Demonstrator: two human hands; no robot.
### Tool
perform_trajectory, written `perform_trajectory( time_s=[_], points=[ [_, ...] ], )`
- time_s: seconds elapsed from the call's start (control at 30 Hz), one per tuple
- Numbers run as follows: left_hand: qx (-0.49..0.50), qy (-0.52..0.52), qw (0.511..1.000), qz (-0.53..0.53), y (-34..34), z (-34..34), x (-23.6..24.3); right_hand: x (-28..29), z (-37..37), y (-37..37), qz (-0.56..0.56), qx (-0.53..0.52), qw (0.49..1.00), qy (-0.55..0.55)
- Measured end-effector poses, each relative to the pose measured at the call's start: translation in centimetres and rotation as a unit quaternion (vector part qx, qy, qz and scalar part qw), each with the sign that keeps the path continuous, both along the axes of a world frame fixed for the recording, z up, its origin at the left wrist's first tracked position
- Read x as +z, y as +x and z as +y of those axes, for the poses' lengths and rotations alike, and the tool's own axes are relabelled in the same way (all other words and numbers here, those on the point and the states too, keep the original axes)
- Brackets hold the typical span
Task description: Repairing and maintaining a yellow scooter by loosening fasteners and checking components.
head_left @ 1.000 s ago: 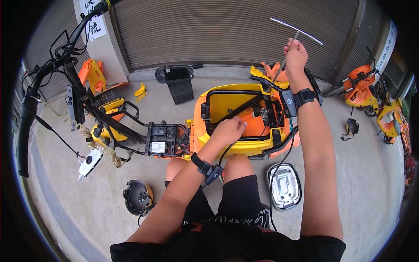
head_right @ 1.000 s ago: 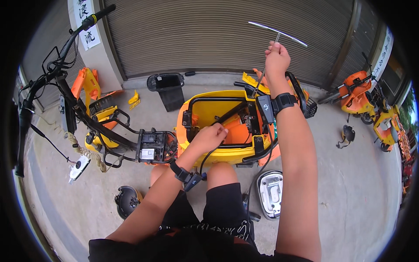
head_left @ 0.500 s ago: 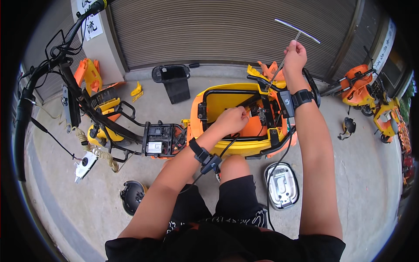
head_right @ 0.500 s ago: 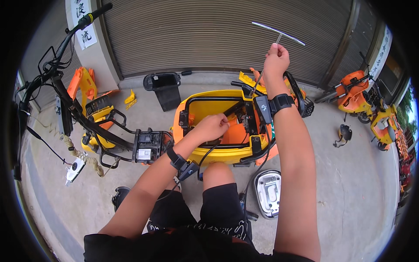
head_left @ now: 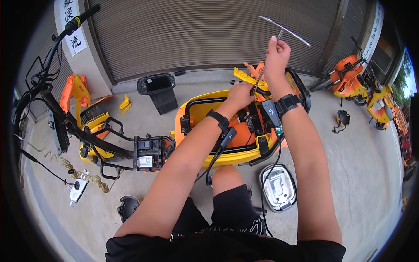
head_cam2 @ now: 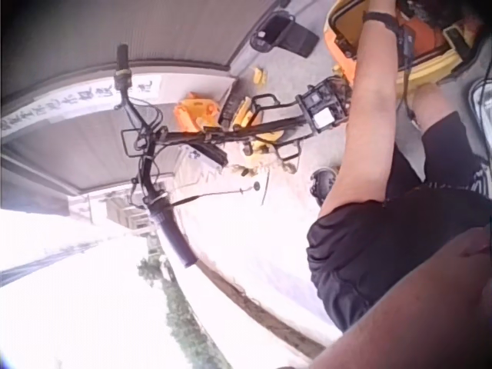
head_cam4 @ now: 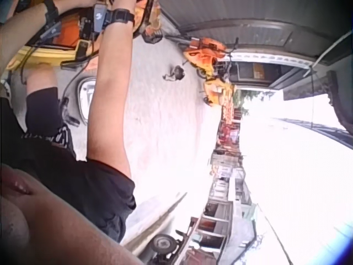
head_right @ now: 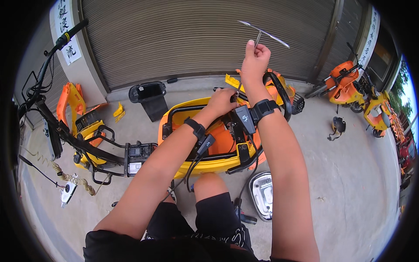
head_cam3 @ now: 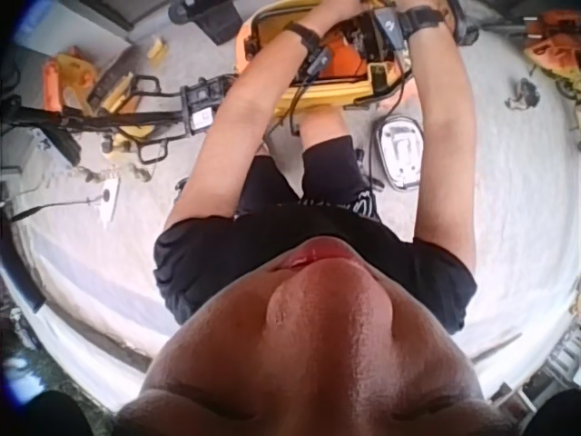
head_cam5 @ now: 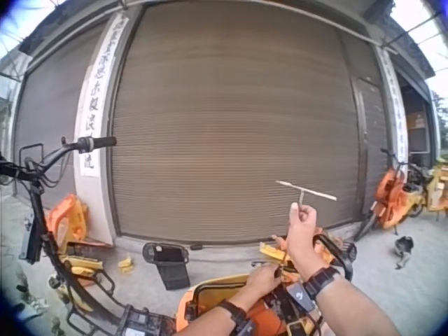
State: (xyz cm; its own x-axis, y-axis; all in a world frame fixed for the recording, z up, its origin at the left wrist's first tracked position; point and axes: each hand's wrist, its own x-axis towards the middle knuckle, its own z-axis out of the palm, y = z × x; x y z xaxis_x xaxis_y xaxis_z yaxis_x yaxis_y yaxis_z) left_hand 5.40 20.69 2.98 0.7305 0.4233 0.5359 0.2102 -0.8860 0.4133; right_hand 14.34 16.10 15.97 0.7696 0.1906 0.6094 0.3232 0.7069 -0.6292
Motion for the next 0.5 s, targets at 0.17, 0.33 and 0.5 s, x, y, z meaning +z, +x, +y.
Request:
perform_trajectory(
  time_s=[0.17, 0.33, 0.5],
  points=[
    [0.009, -0.010, 0.998, 0.059, 1.0, 1.2, 0.3, -0.1, -0.7, -0.2, 0.001, 0.010, 0.999, -0.039],
    [0.001, -0.007, 1.000, 0.027, 1.2, 1.7, -0.5, 0.2, -0.9, 0.1, 0.033, 0.068, 0.995, -0.069],
    [-0.012, -0.019, 1.000, -0.011, 1.2, 1.8, -0.7, 0.7, -0.3, 0.5, 0.069, 0.020, 0.988, -0.137]
  ],
)
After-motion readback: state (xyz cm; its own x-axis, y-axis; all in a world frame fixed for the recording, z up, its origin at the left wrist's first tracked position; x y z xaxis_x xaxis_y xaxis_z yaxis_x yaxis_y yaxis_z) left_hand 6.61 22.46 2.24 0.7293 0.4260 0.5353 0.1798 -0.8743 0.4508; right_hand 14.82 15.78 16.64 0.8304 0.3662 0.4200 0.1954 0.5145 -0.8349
